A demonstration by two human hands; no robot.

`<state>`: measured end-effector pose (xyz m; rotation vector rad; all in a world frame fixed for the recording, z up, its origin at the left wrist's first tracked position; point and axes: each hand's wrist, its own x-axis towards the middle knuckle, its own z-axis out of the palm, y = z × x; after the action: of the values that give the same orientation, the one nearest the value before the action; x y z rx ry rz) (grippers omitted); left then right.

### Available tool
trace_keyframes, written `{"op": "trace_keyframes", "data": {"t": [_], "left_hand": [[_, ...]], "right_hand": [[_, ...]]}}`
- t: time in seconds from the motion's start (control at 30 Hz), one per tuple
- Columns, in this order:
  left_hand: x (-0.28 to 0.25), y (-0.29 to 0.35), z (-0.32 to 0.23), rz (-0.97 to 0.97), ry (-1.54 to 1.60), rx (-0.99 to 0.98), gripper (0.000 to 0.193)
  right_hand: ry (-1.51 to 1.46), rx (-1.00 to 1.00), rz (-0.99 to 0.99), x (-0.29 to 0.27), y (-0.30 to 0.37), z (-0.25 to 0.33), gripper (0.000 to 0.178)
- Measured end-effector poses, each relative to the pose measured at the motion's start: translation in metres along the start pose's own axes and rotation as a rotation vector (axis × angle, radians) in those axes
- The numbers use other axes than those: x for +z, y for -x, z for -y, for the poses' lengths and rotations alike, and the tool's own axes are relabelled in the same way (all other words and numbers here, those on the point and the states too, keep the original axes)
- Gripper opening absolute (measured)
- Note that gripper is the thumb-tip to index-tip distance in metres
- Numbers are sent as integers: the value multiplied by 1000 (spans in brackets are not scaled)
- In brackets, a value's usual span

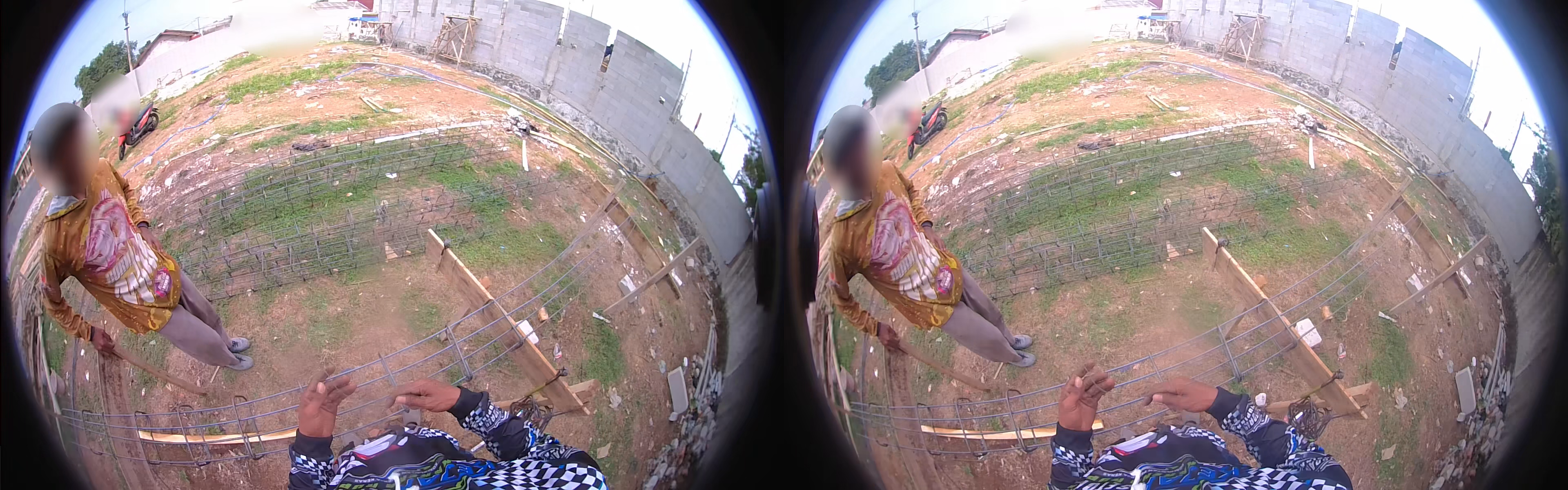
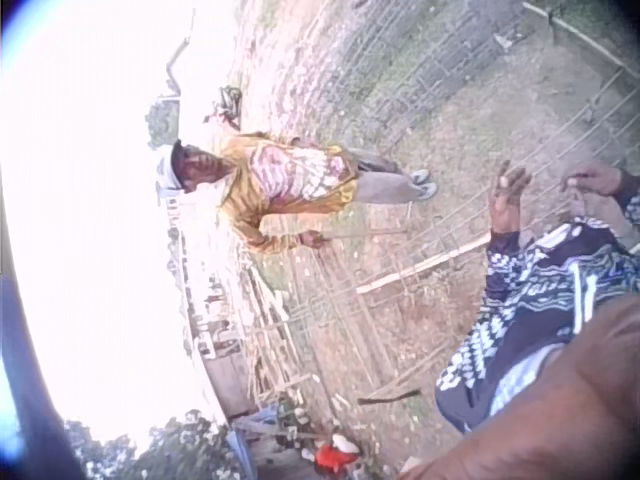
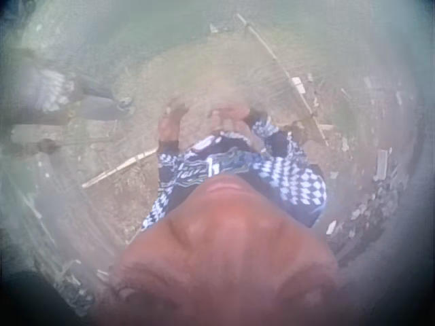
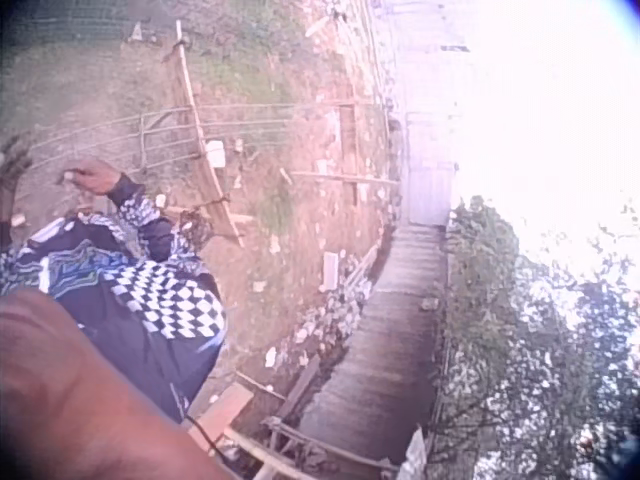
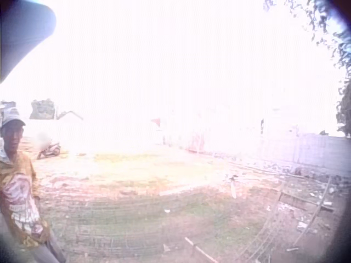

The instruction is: The person uses pliers to twist wire ties around the intersections of a rebar cage laid on the ground. They repeatedly pick up wire ties, wrap them around the bars, and twist them tight to secure the structure. Another person briefly approaches and observes the work.

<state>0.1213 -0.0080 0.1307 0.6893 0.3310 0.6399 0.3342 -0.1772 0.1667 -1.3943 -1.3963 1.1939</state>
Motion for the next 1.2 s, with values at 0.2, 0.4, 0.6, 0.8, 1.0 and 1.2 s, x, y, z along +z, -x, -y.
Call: {"op": "trace_keyframes", "data": {"t": [0.2, 0.4, 0.6, 0.8, 1.0, 1.2], "left_hand": [[37, 3, -2, -33, -233, -141, 64], [22, -4, 25, 82, -297, -299, 53], [15, 10, 22, 38, -318, -260, 44], [-14, 1, 45, -72, -229, -182, 45], [3, -5, 38, -228, -214, -9, 52], [-4, -3, 50, -356, -231, 94, 43]], "right_hand": [[539, -41, -889, -156, 36, 133, 22], [1155, -16, -1550, -370, 102, 301, 31], [1115, -14, -1609, -512, 131, 345, 32], [496, -251, -941, -268, 2, 182, 29], [86, 136, -240, -36, -47, 43, 26], [7, 102, 32, 27, -47, -5, 25]]}}
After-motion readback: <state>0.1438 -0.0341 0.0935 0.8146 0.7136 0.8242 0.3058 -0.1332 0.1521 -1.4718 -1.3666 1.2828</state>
